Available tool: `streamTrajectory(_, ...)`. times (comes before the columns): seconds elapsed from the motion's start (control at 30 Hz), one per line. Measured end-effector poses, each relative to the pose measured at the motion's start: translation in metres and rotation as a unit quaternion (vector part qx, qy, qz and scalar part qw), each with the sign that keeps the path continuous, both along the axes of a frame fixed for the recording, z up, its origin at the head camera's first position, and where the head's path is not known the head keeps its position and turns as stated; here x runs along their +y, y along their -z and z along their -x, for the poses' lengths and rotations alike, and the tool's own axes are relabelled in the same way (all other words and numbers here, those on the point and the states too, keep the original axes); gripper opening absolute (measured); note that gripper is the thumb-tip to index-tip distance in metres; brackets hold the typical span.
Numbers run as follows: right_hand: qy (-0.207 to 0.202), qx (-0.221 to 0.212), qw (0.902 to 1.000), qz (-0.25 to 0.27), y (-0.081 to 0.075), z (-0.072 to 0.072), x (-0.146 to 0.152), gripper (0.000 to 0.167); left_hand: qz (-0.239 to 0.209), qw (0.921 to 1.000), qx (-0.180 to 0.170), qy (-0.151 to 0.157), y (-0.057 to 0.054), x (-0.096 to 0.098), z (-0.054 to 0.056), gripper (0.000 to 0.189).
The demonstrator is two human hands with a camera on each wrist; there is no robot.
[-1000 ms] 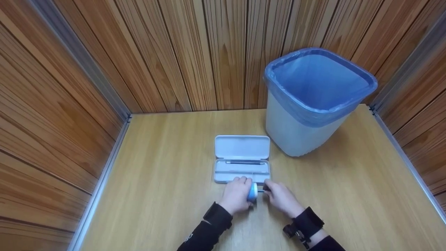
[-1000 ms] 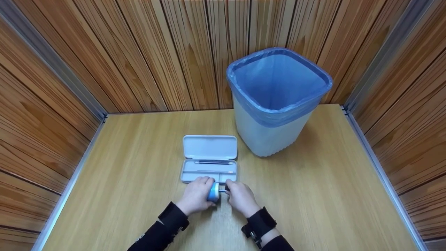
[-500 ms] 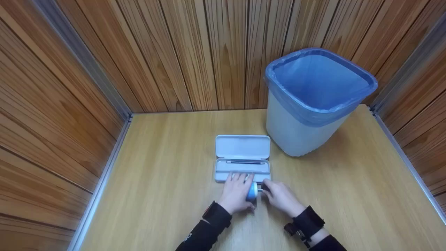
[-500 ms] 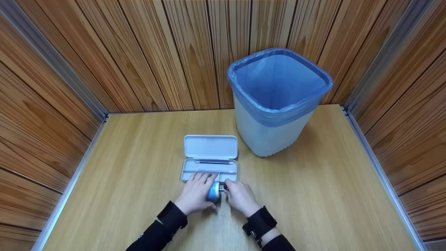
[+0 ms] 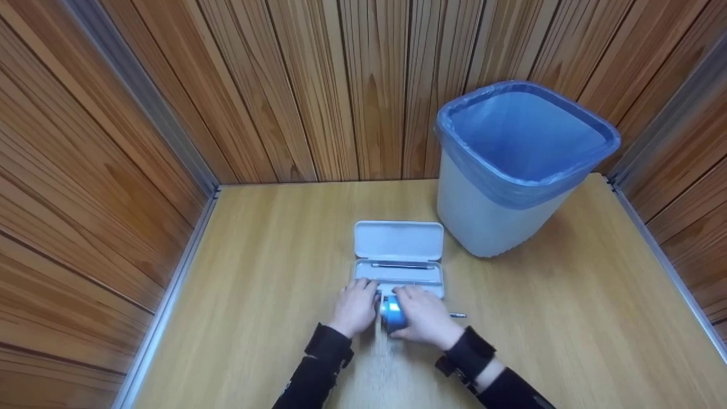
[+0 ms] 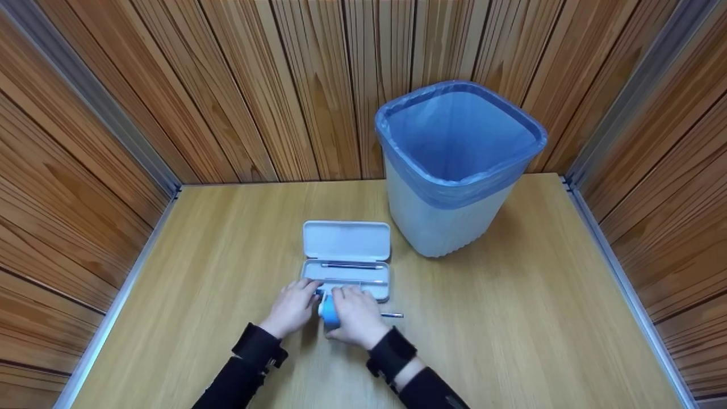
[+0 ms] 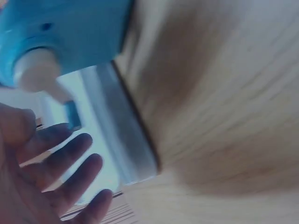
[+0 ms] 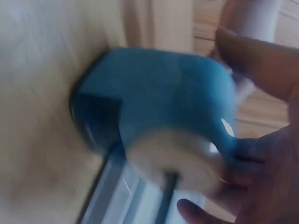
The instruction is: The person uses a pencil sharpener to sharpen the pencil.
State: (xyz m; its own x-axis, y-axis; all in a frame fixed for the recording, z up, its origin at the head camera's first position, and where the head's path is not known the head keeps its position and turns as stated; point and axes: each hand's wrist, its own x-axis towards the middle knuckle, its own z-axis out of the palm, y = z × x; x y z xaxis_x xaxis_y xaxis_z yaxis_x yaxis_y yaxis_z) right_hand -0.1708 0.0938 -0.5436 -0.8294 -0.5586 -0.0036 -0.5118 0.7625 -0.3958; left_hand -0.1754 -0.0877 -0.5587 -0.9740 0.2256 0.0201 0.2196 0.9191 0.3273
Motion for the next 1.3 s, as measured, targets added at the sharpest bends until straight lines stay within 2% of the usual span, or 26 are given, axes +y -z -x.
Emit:
streamTrajectory(0.17, 0.018, 0.038, 0.9981, -0.046, 0.013, 0.002, -0.013, 0.075, 0.011, 0.9992, -0.038, 0.004, 0.005, 0.003, 0.008, 0.033)
streamTrajectory(0.37, 0.020, 0.047, 0.9973, -0.054, 0.015, 0.003, -0.014, 0.068, 0.045, 0.9988, -0.006, 0.018, 0.007, 0.005, 0.013, 0.025)
streamTrajectory(0.47, 0.020, 0.065, 0.9962, -0.055, 0.016, 0.002, -0.013, 0.065, 0.034, 0.9991, -0.015, 0.018, 0.007, 0.005, 0.014, 0.020)
streamTrajectory(0.6, 0.024, 0.079, 0.9947, -0.060, 0.018, 0.003, -0.013, 0.063, 0.000, 0.9990, -0.044, 0.008, 0.005, 0.006, 0.016, 0.021)
streamTrajectory(0.73, 0.031, 0.060, 0.9952, -0.071, 0.018, 0.005, -0.016, 0.066, 0.007, 0.9997, -0.022, 0.008, -0.004, 0.006, 0.016, 0.027)
streamTrajectory(0.83, 0.038, 0.045, 0.9953, -0.077, 0.017, 0.005, -0.018, 0.066, 0.029, 0.9995, 0.007, 0.013, -0.013, 0.006, 0.009, 0.027)
streamTrajectory(0.97, 0.047, 0.031, 0.9958, -0.072, 0.016, 0.004, -0.020, 0.066, 0.045, 0.9981, 0.041, 0.012, -0.020, 0.006, -0.006, 0.024)
streamTrajectory(1.1, 0.056, 0.022, 0.9963, -0.062, 0.016, 0.003, -0.020, 0.065, 0.070, 0.9917, 0.105, 0.025, -0.020, 0.007, -0.023, 0.016)
streamTrajectory(1.2, 0.059, 0.022, 0.9966, -0.052, 0.017, 0.002, -0.018, 0.063, 0.064, 0.9872, 0.140, 0.041, -0.017, 0.006, -0.036, 0.014)
streamTrajectory(1.23, 0.059, 0.025, 0.9968, -0.048, 0.017, 0.002, -0.018, 0.062, 0.055, 0.9873, 0.141, 0.048, -0.015, 0.005, -0.041, 0.016)
streamTrajectory(1.3, 0.058, 0.034, 0.9968, -0.043, 0.018, 0.002, -0.016, 0.062, 0.032, 0.9901, 0.122, 0.061, -0.011, 0.003, -0.048, 0.014)
